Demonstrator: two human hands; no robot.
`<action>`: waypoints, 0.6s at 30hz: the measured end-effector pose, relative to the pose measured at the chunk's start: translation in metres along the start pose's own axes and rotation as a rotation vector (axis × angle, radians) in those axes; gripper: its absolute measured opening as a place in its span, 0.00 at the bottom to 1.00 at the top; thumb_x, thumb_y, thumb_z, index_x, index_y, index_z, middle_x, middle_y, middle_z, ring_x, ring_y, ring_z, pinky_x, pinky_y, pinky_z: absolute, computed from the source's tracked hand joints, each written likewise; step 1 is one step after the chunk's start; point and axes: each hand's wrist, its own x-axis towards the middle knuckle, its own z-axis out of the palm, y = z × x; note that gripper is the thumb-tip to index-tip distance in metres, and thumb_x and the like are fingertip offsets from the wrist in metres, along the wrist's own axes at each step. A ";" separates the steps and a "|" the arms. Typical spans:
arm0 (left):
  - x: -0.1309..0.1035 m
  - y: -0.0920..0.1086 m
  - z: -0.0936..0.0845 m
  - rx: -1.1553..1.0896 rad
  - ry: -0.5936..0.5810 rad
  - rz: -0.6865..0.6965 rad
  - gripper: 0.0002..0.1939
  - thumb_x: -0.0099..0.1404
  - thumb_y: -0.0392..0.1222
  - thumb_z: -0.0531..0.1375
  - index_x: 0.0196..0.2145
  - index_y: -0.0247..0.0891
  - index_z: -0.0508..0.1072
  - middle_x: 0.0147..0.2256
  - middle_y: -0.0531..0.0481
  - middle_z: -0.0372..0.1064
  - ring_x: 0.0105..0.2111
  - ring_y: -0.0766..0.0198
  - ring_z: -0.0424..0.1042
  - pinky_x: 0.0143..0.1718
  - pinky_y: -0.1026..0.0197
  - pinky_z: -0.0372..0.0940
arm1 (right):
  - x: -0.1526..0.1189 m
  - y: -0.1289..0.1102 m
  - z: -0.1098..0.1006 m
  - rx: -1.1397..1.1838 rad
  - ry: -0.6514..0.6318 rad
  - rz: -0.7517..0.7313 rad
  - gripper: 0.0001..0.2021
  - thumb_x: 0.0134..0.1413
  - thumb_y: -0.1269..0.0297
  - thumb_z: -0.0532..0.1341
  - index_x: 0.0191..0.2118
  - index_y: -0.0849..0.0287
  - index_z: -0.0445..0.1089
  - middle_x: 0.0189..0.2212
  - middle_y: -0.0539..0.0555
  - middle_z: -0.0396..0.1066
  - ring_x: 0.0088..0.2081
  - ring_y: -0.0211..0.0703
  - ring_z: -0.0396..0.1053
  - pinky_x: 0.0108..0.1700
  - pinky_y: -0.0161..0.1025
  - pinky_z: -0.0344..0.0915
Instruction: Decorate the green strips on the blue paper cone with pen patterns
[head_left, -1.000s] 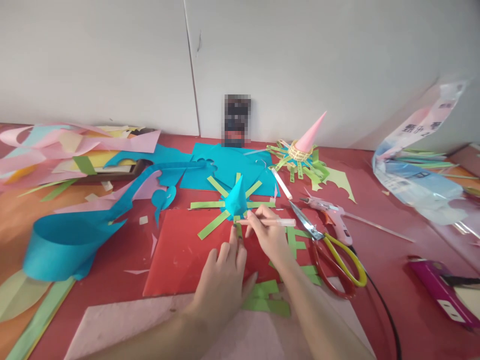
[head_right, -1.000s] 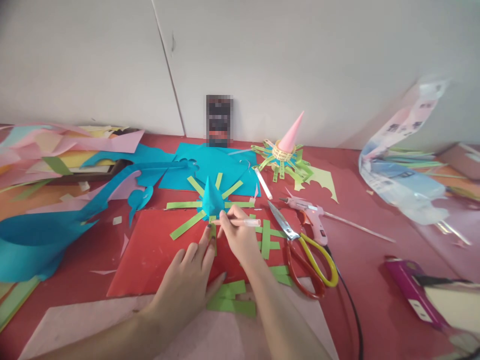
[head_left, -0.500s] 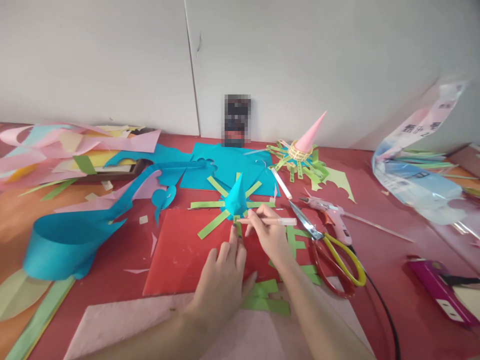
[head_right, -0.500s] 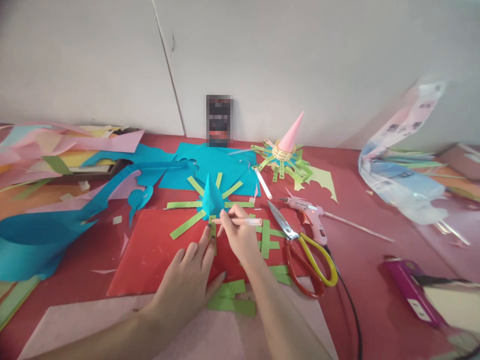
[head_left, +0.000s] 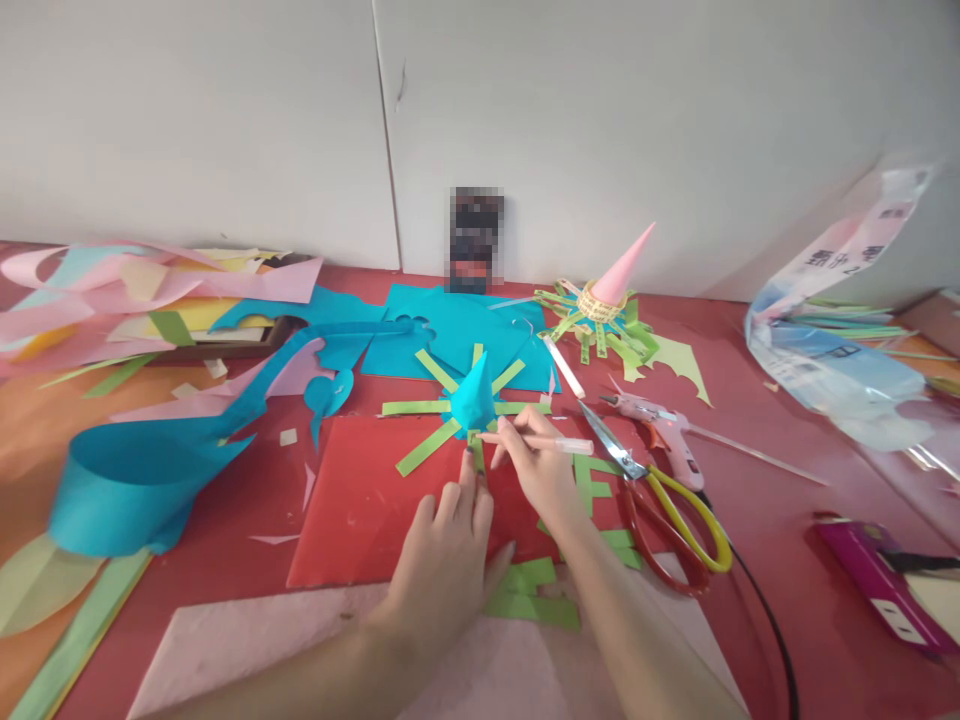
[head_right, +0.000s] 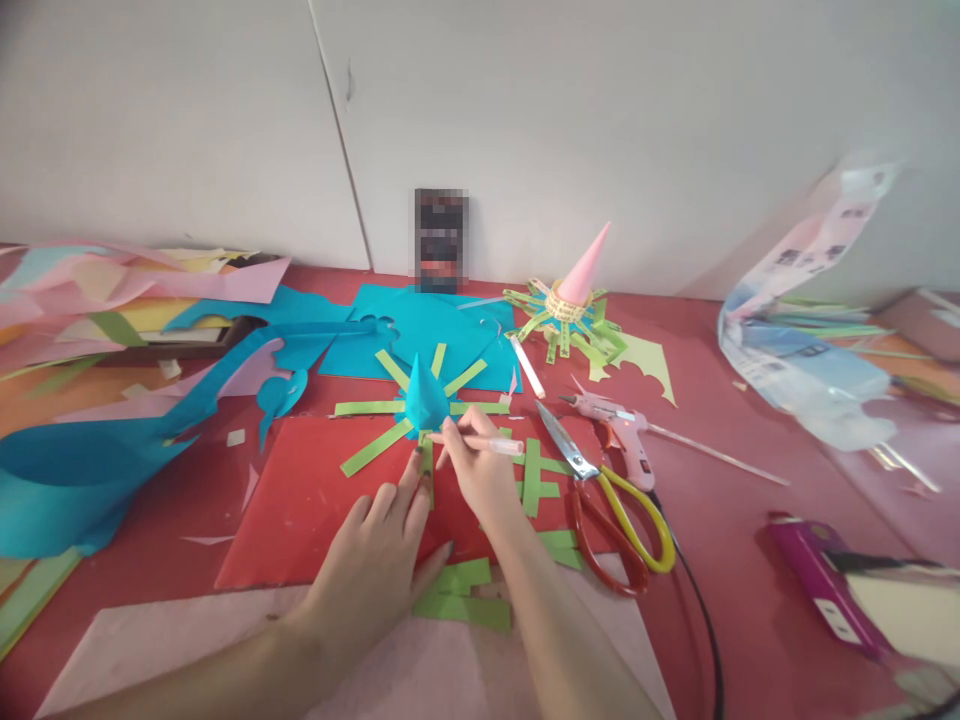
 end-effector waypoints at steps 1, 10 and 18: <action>0.000 0.000 0.000 -0.001 -0.003 0.000 0.24 0.66 0.51 0.48 0.51 0.31 0.67 0.56 0.36 0.60 0.36 0.55 0.64 0.31 0.55 0.62 | 0.000 0.000 0.000 0.000 0.001 0.008 0.13 0.59 0.58 0.54 0.24 0.52 0.53 0.13 0.44 0.65 0.34 0.46 0.76 0.40 0.39 0.67; -0.001 0.000 0.001 -0.027 -0.003 -0.010 0.25 0.65 0.51 0.49 0.52 0.31 0.67 0.56 0.36 0.60 0.37 0.55 0.64 0.33 0.55 0.61 | -0.001 0.006 0.000 0.049 0.019 0.043 0.13 0.59 0.59 0.54 0.24 0.52 0.53 0.11 0.42 0.60 0.32 0.46 0.76 0.39 0.40 0.68; 0.000 0.000 0.000 -0.029 -0.004 -0.004 0.24 0.65 0.50 0.49 0.51 0.30 0.67 0.56 0.36 0.59 0.38 0.54 0.64 0.33 0.55 0.61 | 0.000 -0.002 0.000 0.022 -0.025 0.036 0.14 0.58 0.57 0.54 0.24 0.52 0.52 0.14 0.45 0.67 0.34 0.46 0.76 0.42 0.40 0.67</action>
